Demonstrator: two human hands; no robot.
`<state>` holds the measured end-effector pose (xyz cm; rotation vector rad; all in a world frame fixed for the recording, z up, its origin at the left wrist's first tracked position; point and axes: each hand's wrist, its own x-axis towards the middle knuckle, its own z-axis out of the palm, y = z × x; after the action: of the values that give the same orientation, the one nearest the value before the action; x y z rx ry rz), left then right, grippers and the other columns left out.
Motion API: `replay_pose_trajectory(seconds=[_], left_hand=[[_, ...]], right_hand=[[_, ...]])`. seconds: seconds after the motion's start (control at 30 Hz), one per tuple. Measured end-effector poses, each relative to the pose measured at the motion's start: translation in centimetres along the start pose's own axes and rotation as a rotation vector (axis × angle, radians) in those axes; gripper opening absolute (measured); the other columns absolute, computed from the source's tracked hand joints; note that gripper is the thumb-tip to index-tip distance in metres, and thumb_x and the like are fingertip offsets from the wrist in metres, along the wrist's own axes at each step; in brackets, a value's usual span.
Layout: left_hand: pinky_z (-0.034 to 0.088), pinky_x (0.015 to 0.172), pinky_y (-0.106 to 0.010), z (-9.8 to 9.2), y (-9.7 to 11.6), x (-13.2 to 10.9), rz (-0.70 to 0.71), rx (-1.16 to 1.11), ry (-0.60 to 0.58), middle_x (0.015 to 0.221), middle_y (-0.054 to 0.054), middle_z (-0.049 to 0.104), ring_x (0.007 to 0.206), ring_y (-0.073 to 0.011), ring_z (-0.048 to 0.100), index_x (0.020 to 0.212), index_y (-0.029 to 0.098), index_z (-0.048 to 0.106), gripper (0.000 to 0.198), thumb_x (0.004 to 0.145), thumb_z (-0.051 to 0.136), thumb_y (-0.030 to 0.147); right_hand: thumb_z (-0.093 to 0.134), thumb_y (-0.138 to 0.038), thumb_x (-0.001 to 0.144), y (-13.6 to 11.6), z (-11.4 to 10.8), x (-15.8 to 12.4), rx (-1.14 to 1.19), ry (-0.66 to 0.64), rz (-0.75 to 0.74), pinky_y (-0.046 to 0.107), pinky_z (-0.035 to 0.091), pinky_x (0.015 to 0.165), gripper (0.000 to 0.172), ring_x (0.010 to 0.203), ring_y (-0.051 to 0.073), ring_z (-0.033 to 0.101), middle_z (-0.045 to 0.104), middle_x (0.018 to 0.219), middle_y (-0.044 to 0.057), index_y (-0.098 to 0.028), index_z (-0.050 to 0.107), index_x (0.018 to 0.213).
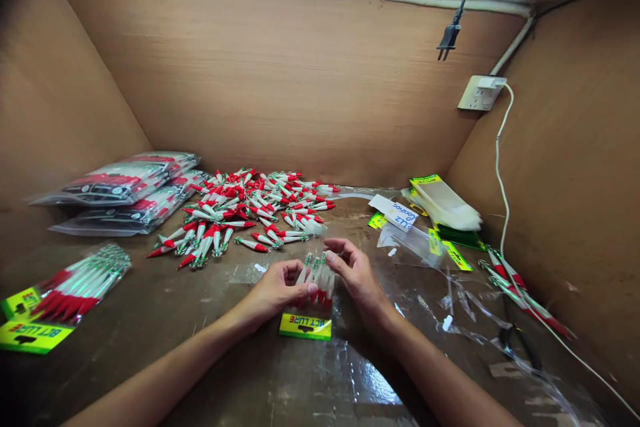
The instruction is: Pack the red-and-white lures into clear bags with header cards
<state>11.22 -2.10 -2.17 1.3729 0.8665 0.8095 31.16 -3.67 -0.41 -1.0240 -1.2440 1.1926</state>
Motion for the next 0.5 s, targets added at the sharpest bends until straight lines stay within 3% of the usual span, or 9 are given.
replay_pose_trajectory(seconds=[0.1,0.2,0.37,0.5], left_hand=[[0.043,0.056,-0.022,0.3,-0.3,-0.1,0.007,-0.002,-0.001,0.070,0.000,0.064,0.059,-0.0135,0.058,0.081,0.014,0.064,0.036,0.072,0.083,0.043],[0.043,0.059,-0.022,0.6,-0.7,-0.1,0.006,-0.013,0.008,0.076,-0.001,0.065,0.062,-0.0134,0.059,0.085,0.014,0.064,0.038,0.074,0.082,0.045],[0.041,0.055,-0.021,0.3,-0.4,-0.1,-0.023,0.031,-0.062,0.073,-0.001,0.064,0.057,-0.0125,0.057,0.091,0.014,0.065,0.045,0.080,0.073,0.057],[0.043,0.055,-0.024,-2.2,0.8,0.6,-0.045,0.186,-0.139,0.074,-0.004,0.067,0.059,-0.0153,0.060,0.099,0.012,0.071,0.048,0.078,0.076,0.055]], right_hand=[[0.077,-0.046,0.077,-0.4,-0.3,0.2,-0.054,-0.020,0.007,0.030,0.047,0.074,0.030,0.080,0.020,0.060,0.069,0.087,0.004,-0.019,0.071,0.091],[0.078,-0.036,0.074,-0.7,-0.3,0.2,-0.050,-0.004,0.032,0.029,0.045,0.069,0.020,0.074,0.018,0.056,0.065,0.078,0.001,-0.019,0.067,0.078],[0.075,-0.037,0.073,-0.5,-0.8,0.3,-0.030,0.027,0.095,0.027,0.042,0.058,0.021,0.064,0.015,0.052,0.062,0.071,-0.001,-0.019,0.063,0.074],[0.072,-0.045,0.079,0.0,-2.3,0.6,-0.229,0.035,0.119,0.028,0.044,0.059,0.027,0.064,0.016,0.055,0.064,0.072,0.001,-0.019,0.067,0.084]])
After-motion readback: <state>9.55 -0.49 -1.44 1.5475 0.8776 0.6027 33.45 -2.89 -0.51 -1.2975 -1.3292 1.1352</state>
